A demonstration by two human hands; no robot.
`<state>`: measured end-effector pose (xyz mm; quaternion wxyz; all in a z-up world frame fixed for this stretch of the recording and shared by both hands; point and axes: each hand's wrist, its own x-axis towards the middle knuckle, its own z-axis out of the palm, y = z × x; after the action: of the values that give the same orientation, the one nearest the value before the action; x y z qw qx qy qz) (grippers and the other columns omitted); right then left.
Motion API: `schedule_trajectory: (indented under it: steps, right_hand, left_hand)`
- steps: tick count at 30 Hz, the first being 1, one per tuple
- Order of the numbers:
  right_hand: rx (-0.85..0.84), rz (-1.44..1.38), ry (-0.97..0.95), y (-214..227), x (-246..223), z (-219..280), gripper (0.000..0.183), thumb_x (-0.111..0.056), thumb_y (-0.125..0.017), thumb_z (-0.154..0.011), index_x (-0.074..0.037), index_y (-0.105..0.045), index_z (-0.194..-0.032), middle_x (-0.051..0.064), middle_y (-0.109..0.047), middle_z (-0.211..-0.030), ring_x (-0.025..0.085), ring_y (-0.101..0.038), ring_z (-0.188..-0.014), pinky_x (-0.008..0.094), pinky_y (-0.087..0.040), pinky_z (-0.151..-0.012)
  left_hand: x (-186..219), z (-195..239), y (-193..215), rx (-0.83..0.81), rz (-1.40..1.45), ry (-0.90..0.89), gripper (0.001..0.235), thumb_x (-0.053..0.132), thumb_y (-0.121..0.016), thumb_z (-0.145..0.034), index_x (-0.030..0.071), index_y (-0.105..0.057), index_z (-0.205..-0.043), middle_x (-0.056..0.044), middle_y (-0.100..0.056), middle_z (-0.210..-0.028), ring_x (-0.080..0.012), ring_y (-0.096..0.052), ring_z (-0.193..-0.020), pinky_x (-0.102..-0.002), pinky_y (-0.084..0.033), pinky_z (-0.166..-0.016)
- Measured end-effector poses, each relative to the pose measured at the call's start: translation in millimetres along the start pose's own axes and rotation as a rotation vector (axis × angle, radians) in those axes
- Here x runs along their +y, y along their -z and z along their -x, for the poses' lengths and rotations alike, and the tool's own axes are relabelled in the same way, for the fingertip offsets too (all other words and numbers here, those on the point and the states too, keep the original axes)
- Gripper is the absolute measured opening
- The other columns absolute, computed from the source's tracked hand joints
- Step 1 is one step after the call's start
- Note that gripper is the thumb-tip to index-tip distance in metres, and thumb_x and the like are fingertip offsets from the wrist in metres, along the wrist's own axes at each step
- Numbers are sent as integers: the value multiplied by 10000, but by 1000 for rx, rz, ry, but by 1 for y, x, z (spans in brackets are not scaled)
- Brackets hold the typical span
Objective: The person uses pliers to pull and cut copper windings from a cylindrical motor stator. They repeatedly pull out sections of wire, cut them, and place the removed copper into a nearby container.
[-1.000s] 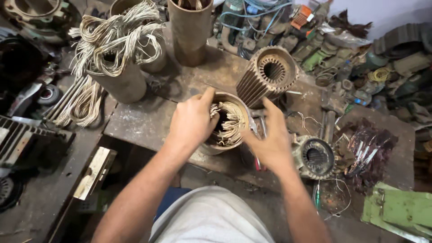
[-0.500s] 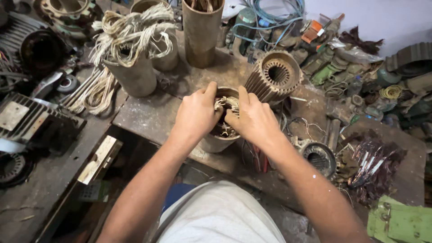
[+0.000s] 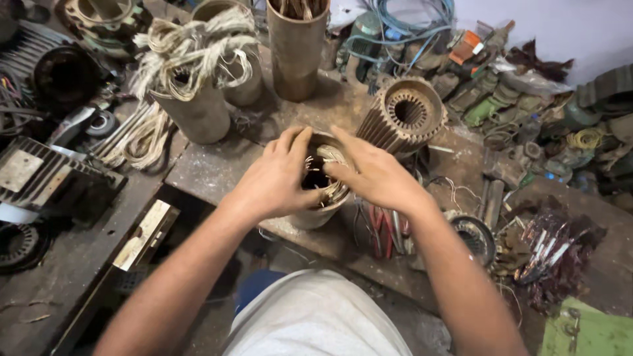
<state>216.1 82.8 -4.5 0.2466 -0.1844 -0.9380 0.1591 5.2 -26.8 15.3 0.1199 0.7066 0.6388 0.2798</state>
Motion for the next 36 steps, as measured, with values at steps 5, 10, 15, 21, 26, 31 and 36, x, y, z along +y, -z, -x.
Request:
schedule_trajectory:
  steps: [5,10,15,21,26,31,36]
  right_hand:
    - [403,-543,-906,-42,57,91,429,-404,-551,-1056,-25,-640,-1236,187,-753,-1027,408,-690,-886,460,-569,-751]
    - [8,421,-763,-119,50,181,303,-317,-724,-879,-78,-669,-1057,192,-679,-1051,422,-671,-963,533,-548,-777]
    - [74,565,-757,-160,41,222,477,-216,-738,-752,-55,-621,-1185,222,-602,-1173,465,-623,-1030,567,-521,-808]
    - [124,-99,-1167,-160,64,209,367,-216,-685,-872,14,-606,-1147,246,-656,-853,435,-631,-777,520,-491,-714]
    - [122,-166,-1352,-120,46,189,353,-367,-624,-1017,-27,-711,-983,171,-708,-840,299,-678,-786,417,-489,-718]
    - [349,-59,-956,-36,-40,193,325,-327,-689,-944,-50,-697,-1112,154,-719,-951,272,-714,-894,406,-525,-788]
    - [194,327,-883,66,-132,161,325,-289,-779,-872,-152,-757,-1167,92,-642,-743,217,-653,-647,362,-515,-640]
  left_hand:
    - [6,-12,-3,-160,-87,-15,1101,342,-904,-610,-39,-353,-1484,-249,-451,-1444,-459,-503,-1249,-485,-467,-1007]
    - [9,-14,-3,-110,-91,-55,1117,345,-938,-563,-69,-376,-1435,-271,-453,-1412,-467,-474,-1271,-488,-440,-1025]
    - [4,-13,-5,-82,-77,-119,1043,343,-914,-631,-52,-399,-1448,-273,-485,-1403,-467,-519,-1228,-491,-452,-1017]
    - [-2,-10,-5,0,-53,-184,825,291,-874,-686,0,-487,-1354,-244,-550,-1373,-464,-602,-1136,-488,-509,-943]
    - [1,-10,-6,17,-33,-150,617,258,-848,-747,33,-520,-1217,-206,-612,-1227,-454,-634,-1052,-514,-529,-857]
    - [-2,-9,-14,47,-51,-110,566,246,-839,-800,26,-495,-1192,-209,-623,-1163,-452,-642,-997,-517,-531,-814]
    - [-11,-3,-6,69,-6,-255,827,284,-888,-665,-51,-452,-1283,-326,-532,-1281,-510,-566,-1098,-529,-498,-915]
